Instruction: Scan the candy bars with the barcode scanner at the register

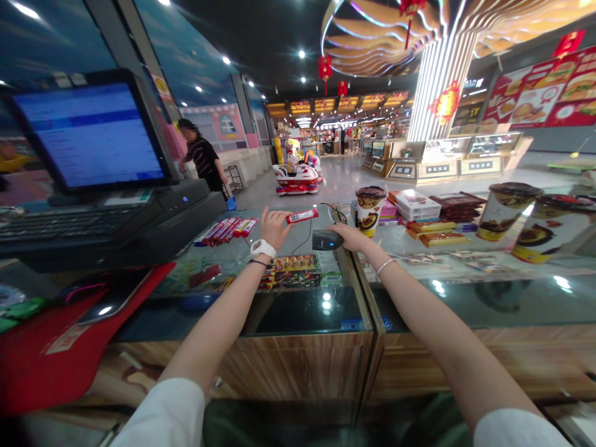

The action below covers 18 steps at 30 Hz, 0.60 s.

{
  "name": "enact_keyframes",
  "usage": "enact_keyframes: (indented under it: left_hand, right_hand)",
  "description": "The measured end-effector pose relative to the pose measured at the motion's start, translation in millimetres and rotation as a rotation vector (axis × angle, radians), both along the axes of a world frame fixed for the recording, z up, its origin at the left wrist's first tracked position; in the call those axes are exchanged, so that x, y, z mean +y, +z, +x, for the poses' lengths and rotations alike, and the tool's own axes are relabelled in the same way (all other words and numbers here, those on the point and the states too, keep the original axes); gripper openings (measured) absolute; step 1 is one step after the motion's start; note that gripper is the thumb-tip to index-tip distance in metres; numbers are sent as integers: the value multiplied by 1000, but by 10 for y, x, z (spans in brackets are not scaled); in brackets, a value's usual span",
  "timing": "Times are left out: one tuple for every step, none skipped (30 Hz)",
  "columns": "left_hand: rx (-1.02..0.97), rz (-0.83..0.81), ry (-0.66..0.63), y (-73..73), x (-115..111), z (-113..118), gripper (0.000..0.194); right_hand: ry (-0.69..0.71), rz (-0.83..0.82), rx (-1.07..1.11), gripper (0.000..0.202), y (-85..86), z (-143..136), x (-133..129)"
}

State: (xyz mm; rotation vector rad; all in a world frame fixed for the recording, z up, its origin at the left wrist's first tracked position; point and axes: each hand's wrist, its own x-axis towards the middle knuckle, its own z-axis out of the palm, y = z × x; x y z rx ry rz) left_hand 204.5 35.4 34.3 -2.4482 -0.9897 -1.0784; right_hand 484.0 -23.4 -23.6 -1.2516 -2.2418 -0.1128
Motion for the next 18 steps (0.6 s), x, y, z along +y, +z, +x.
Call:
enact_keyframes:
  left_hand:
    - [3,-5,3,0,-2,0,21]
    - [7,-11,8,1,-5,-1,21]
    - [10,-18,12,4,-9,-1,21]
    - [14,-25,17,6,-14,-2,21]
    - [17,-33,22,8,-19,-3,22]
    - [19,-40,28,10,-23,-5,22]
    - [19,-47,34,12,-25,-7,23]
    - [17,-52,38,12,-25,-10,23]
    - [15,-56,43,12,-23,-14,23]
    - [11,-59,46,11,-20,-18,23]
    - [7,-62,51,10,-15,-22,23]
    - [2,-64,55,10,-10,-27,23]
    - [-3,-66,60,9,-6,-31,23]
    - [-8,-68,64,9,-1,-35,23]
    - [-12,-71,67,9,3,-38,23]
    - [-15,-74,70,9,6,-41,23]
    - [-17,-77,72,8,9,-42,23]
    - [-19,-79,73,8,11,-42,23]
  right_hand:
    - [9,-18,-1,70,3,-9,-3]
    - [16,-33,3,69,9,-18,-8]
    - [21,-43,10,68,16,-26,-13]
    - [27,-50,19,68,24,-34,-19]
    - [34,-54,25,67,31,-42,-26]
    - [40,-57,28,67,36,-49,-34]
    - [47,-59,28,66,40,-57,-40]
    - [55,-59,26,65,43,-64,-46]
    - [61,-58,24,63,44,-71,-50]
    - [65,-54,26,62,44,-79,-52]
    - [67,-43,35,61,45,-88,-52]
    - [68,-27,50,60,47,-97,-52]
    - [67,-5,73,59,53,-108,-53]
    - [67,18,99,58,62,-121,-56]
    - [69,40,127,57,75,-136,-61]
    - [73,57,154,55,91,-154,-69]
    - [78,70,182,54,109,-174,-80]
    - [81,80,210,52,127,-195,-91]
